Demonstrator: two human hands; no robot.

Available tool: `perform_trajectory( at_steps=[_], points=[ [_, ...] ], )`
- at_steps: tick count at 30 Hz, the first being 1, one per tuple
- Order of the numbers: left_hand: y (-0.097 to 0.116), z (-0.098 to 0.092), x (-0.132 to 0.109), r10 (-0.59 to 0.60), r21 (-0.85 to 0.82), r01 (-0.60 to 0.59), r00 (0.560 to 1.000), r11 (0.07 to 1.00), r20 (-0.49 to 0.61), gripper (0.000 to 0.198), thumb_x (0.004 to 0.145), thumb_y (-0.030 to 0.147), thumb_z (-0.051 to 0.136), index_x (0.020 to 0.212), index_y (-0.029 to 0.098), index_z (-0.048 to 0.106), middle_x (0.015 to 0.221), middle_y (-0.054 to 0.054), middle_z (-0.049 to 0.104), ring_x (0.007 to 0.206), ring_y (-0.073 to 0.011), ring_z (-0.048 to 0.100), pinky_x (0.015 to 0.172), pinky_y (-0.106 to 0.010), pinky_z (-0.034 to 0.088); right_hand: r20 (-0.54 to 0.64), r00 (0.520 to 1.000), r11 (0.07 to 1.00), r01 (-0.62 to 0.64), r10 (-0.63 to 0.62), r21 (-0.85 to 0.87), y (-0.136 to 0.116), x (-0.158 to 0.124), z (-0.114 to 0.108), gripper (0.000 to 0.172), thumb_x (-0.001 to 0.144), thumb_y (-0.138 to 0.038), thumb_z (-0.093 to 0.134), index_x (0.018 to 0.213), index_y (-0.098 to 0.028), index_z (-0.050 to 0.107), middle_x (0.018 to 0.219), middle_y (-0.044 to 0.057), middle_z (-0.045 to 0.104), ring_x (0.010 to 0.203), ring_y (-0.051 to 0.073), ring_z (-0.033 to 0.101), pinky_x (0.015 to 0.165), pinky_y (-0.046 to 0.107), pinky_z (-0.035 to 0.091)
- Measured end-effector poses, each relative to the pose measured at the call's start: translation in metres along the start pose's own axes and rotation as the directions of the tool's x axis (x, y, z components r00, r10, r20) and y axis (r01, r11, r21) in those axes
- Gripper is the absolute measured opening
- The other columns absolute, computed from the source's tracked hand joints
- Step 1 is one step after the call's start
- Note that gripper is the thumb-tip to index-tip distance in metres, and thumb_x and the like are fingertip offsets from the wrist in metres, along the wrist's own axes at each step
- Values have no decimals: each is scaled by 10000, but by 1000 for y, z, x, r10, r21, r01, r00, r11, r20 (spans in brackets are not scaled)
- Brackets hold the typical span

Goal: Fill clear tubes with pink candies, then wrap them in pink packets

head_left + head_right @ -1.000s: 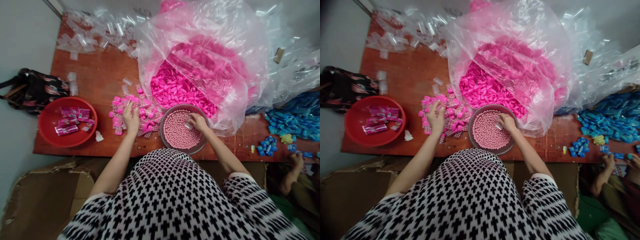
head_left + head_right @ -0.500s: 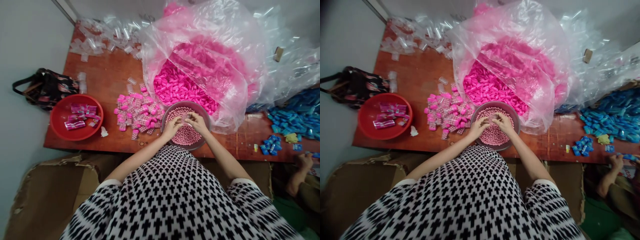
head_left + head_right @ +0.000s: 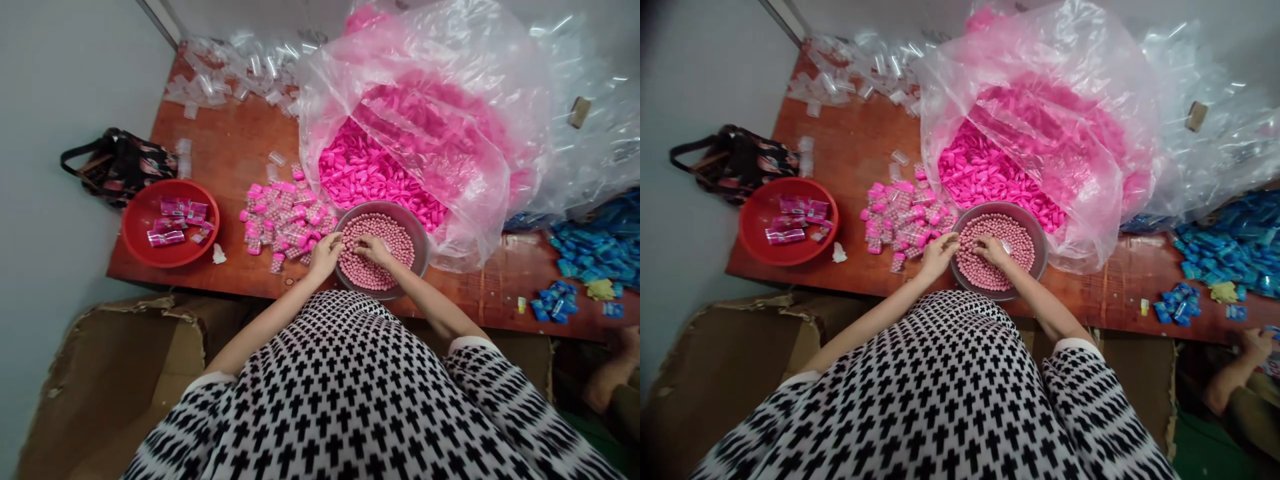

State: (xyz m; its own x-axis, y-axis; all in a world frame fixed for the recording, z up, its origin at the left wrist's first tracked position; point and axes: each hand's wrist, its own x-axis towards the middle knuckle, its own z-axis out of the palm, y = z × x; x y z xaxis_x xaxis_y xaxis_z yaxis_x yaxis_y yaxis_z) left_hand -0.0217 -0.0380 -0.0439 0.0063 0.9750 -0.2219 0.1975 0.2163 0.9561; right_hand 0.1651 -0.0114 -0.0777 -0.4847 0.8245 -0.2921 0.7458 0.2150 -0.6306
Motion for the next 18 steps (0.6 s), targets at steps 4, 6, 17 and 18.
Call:
perform_trajectory(
  at_steps=[4, 6, 17, 18],
  points=[
    [6, 12, 2, 38, 74, -47, 992, 996, 117, 349, 683, 169, 690, 1031, 180, 677, 1080, -91, 692, 991, -242, 635, 946, -400, 458, -117, 992, 938, 2, 41, 345, -1, -16, -13, 336, 808, -345, 606, 1068, -131, 594, 995, 61, 678, 893, 156, 632, 815, 291, 499],
    [7, 21, 3, 18, 16, -22, 985, 1000, 174, 286, 729, 222, 652, 1010, 177, 680, 1033, -74, 707, 950, -228, 646, 921, -392, 476, -164, 982, 798, 23, 95, 602, -3, -22, -18, 334, 741, -383, 673, 986, -161, 622, 918, 35, 679, 829, 163, 634, 784, 308, 515],
    [22, 37, 13, -115, -503, 315, 915, 805, 388, 400, 637, 351, 760, 971, 152, 666, 999, -56, 700, 899, -195, 651, 854, -374, 524, -168, 984, 615, 93, 65, 783, -11, -42, -59, 412, 722, -338, 715, 1110, -255, 603, 954, 14, 672, 849, 167, 641, 765, 315, 542],
    [23, 36, 14, -111, -504, 312, 915, 805, 389, 415, 628, 352, 766, 977, 151, 667, 1001, -57, 698, 893, -196, 651, 848, -375, 526, -167, 984, 632, 90, 64, 770, -10, -41, -60, 404, 729, -346, 707, 1108, -251, 606, 978, 19, 678, 861, 172, 646, 766, 321, 544]
  ],
)
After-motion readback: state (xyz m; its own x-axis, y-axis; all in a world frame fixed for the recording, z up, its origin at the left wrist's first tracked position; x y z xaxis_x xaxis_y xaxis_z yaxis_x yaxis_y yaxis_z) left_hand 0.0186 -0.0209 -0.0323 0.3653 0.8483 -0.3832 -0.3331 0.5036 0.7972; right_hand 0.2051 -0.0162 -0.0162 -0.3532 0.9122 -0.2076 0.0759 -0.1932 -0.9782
